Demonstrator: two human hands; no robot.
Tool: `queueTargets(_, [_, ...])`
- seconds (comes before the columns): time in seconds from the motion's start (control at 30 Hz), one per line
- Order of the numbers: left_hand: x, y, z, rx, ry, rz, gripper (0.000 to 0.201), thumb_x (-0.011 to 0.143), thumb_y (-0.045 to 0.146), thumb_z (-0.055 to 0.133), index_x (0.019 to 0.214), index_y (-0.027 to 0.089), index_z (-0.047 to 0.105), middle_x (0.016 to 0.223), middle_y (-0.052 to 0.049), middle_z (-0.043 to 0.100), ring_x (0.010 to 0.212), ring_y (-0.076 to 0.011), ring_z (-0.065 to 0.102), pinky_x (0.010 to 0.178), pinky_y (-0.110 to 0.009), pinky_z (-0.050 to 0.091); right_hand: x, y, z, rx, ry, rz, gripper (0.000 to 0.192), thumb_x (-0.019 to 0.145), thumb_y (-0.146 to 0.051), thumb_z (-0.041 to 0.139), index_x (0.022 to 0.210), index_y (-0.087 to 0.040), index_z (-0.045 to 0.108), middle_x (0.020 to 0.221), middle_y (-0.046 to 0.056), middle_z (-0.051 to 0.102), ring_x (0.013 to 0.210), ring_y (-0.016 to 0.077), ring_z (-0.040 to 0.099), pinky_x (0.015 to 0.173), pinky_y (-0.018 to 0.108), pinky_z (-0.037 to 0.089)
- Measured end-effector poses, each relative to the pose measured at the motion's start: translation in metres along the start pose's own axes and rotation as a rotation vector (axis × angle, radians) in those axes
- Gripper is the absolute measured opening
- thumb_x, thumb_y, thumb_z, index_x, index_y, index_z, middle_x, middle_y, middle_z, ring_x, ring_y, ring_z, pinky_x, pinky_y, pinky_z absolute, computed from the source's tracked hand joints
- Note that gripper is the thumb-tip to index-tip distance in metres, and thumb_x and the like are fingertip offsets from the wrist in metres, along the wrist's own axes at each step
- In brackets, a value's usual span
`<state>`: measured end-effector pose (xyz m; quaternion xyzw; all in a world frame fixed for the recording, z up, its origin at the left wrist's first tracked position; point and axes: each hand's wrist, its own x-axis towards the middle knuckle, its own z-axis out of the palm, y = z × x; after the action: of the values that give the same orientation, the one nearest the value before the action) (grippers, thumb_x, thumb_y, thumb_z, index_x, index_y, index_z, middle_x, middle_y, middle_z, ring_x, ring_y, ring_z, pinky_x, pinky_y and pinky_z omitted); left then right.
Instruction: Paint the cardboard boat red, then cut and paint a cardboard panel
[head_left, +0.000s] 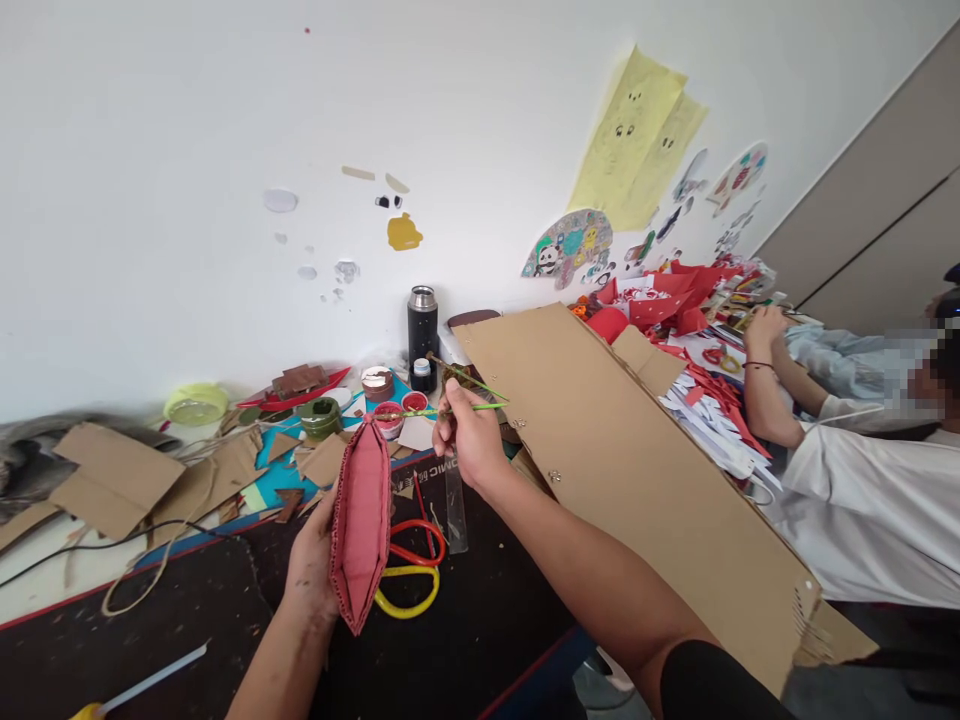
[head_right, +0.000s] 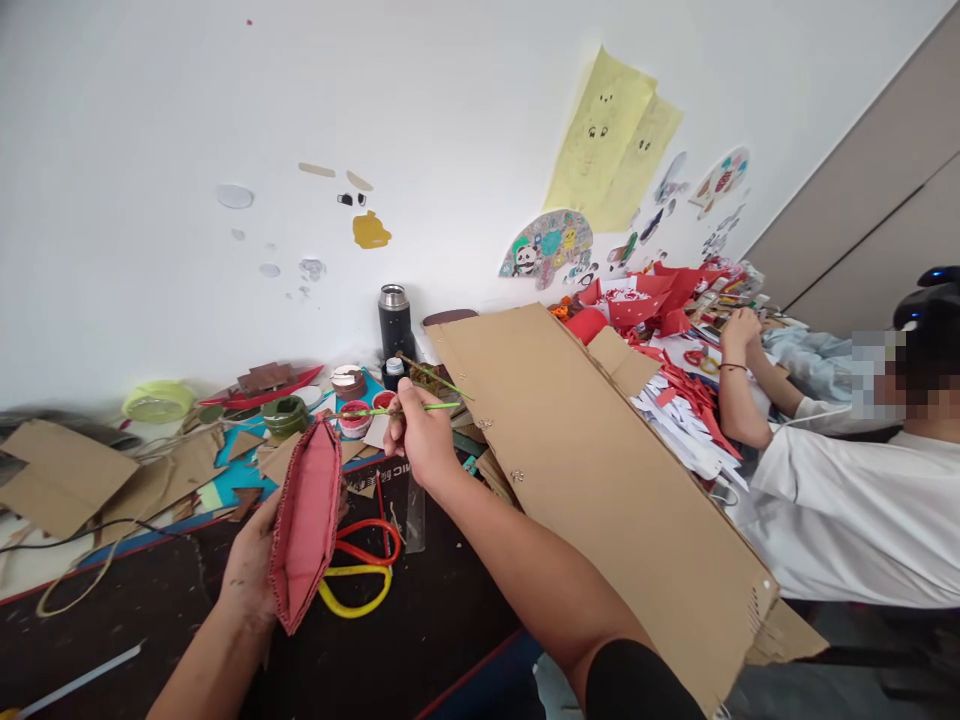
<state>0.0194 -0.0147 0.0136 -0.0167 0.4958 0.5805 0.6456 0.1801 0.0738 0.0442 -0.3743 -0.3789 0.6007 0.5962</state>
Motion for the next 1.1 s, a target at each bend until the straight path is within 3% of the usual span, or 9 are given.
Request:
queueTargets(0.37, [0.003, 0.000, -0.005, -0.004, 0.005, 0.012, 0.038, 0.102, 0.019, 0.055, 0.133, 0.011, 0.074, 0.082, -0.012, 0.084, 0.077, -0.0317, 0.085, 0.075, -0.042, 0.071, -0.004, -0.005, 0.000, 0.021, 0.049, -0.030, 0.063, 0.083, -0.080, 0.077, 0.073, -0.023, 0.053, 0.044, -0.010, 0.045, 0.032, 0.0096, 0.045, 0.033, 0.021, 0.023])
queueTargets(0.6, [0.000, 0.000, -0.002, 0.007, 0.010, 0.020, 0.038, 0.101, 0.017, 0.056, 0.134, 0.014, 0.076, 0.084, -0.011, 0.085, 0.077, -0.0312, 0.085, 0.076, -0.041, 0.071, -0.007, -0.003, 0.002, 0.001, -0.020, 0.003, 0.063, 0.082, -0.081, 0.078, 0.074, -0.023, 0.054, 0.044, -0.009, 0.047, 0.033, 0.0107, 0.048, 0.033, 0.021, 0.023])
queueTargets(0.8, [0.000, -0.001, -0.002, -0.013, -0.027, -0.010, 0.039, 0.101, 0.017, 0.056, 0.134, 0.014, 0.076, 0.087, -0.013, 0.085, 0.079, -0.0314, 0.085, 0.077, -0.041, 0.071, -0.007, -0.002, 0.002, 0.002, 0.029, -0.019, 0.063, 0.082, -0.081, 0.078, 0.072, -0.023, 0.054, 0.045, -0.009, 0.046, 0.033, 0.0096, 0.046, 0.033, 0.021, 0.023])
queueTargets(1.0, [-0.001, 0.001, -0.002, -0.026, -0.015, -0.004, 0.039, 0.102, 0.018, 0.056, 0.135, 0.013, 0.075, 0.087, -0.013, 0.085, 0.080, -0.0312, 0.085, 0.078, -0.041, 0.071, -0.013, -0.002, 0.005, -0.013, -0.041, 0.015, 0.063, 0.083, -0.081, 0.077, 0.073, -0.023, 0.054, 0.045, -0.009, 0.046, 0.033, 0.0102, 0.048, 0.033, 0.021, 0.023])
queueTargets(1.1, [0.000, 0.001, -0.002, -0.028, -0.028, 0.001, 0.036, 0.101, 0.019, 0.059, 0.132, 0.013, 0.076, 0.090, -0.014, 0.085, 0.079, -0.0314, 0.085, 0.077, -0.041, 0.071, -0.013, -0.001, 0.004, -0.008, -0.009, 0.005, 0.064, 0.081, -0.082, 0.078, 0.072, -0.023, 0.054, 0.044, -0.009, 0.045, 0.033, 0.0100, 0.047, 0.033, 0.021, 0.023])
